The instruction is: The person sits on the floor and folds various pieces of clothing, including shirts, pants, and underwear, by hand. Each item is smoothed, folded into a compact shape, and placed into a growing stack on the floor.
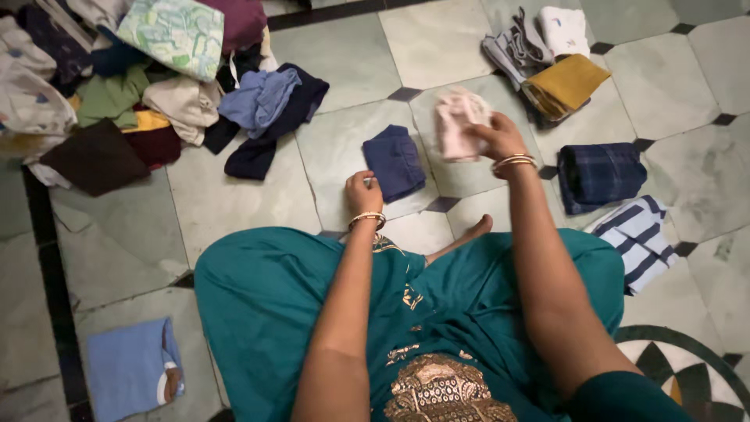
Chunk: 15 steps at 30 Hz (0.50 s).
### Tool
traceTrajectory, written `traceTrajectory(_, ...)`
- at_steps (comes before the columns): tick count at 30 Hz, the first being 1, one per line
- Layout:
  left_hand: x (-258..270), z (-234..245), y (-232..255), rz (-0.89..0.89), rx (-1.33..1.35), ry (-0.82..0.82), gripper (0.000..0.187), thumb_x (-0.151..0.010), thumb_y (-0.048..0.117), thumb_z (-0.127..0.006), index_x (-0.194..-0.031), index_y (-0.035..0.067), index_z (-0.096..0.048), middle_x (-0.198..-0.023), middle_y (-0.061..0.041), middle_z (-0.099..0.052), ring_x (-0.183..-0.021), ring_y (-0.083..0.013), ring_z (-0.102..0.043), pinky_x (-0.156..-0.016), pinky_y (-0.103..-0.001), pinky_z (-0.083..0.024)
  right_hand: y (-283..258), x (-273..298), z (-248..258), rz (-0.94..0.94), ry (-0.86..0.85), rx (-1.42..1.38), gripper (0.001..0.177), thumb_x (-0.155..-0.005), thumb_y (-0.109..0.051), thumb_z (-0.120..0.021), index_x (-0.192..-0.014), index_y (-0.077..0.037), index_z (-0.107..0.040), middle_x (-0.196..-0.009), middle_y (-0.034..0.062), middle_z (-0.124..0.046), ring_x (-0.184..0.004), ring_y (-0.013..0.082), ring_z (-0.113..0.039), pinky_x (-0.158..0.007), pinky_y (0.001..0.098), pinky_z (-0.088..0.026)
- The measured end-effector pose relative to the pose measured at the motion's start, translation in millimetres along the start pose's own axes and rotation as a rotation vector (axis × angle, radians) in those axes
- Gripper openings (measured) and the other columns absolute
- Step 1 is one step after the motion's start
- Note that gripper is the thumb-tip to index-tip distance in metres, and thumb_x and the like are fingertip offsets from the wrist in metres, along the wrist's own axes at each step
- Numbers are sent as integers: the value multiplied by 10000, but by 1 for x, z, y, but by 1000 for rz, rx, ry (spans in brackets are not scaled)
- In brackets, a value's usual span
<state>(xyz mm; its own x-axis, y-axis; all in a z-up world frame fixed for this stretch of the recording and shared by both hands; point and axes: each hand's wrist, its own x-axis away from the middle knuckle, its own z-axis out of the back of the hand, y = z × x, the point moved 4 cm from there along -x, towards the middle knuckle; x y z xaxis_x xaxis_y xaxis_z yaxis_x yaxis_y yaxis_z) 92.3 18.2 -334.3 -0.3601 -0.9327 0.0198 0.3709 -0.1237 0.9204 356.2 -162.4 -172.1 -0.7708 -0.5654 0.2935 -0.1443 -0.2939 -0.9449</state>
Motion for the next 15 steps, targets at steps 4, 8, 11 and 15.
traceTrajectory(4,-3,-7,-11,-1,-33,5,176,-874,90,-675,-1042,65,-719,-1122,-182,-680,-1051,-369,-644,-920,-443,-530,4,11,-83,-28,-150,-92,553,-783,-187,-828,-1249,10,-606,-1121,89,-732,-929,175,-747,-758,311,-636)
traceTrajectory(8,-5,-11,-17,-1,8,32,216,-905,98,-614,-1098,61,-705,-1123,-177,-716,-1049,-363,-679,-918,-449,-548,37,17,-126,146,-7,356,538,-774,-249,-889,-1164,33,-646,-1033,130,-730,-848,179,-693,-711,302,-554)
traceTrajectory(11,-4,-12,-14,16,10,15,222,-907,165,-678,-1087,37,-687,-1101,-192,-714,-1014,-378,-678,-881,-460,-543,55,14,-128,183,30,474,502,-776,-298,-894,-1086,42,-692,-973,139,-752,-832,190,-699,-738,308,-557)
traceTrajectory(15,-5,-11,-2,54,53,-23,284,-943,210,-657,-1156,22,-651,-1114,-195,-702,-989,-372,-688,-869,-451,-552,60,9,-128,64,-95,205,532,-743,-382,-870,-1058,20,-722,-966,139,-777,-820,184,-707,-730,324,-569)
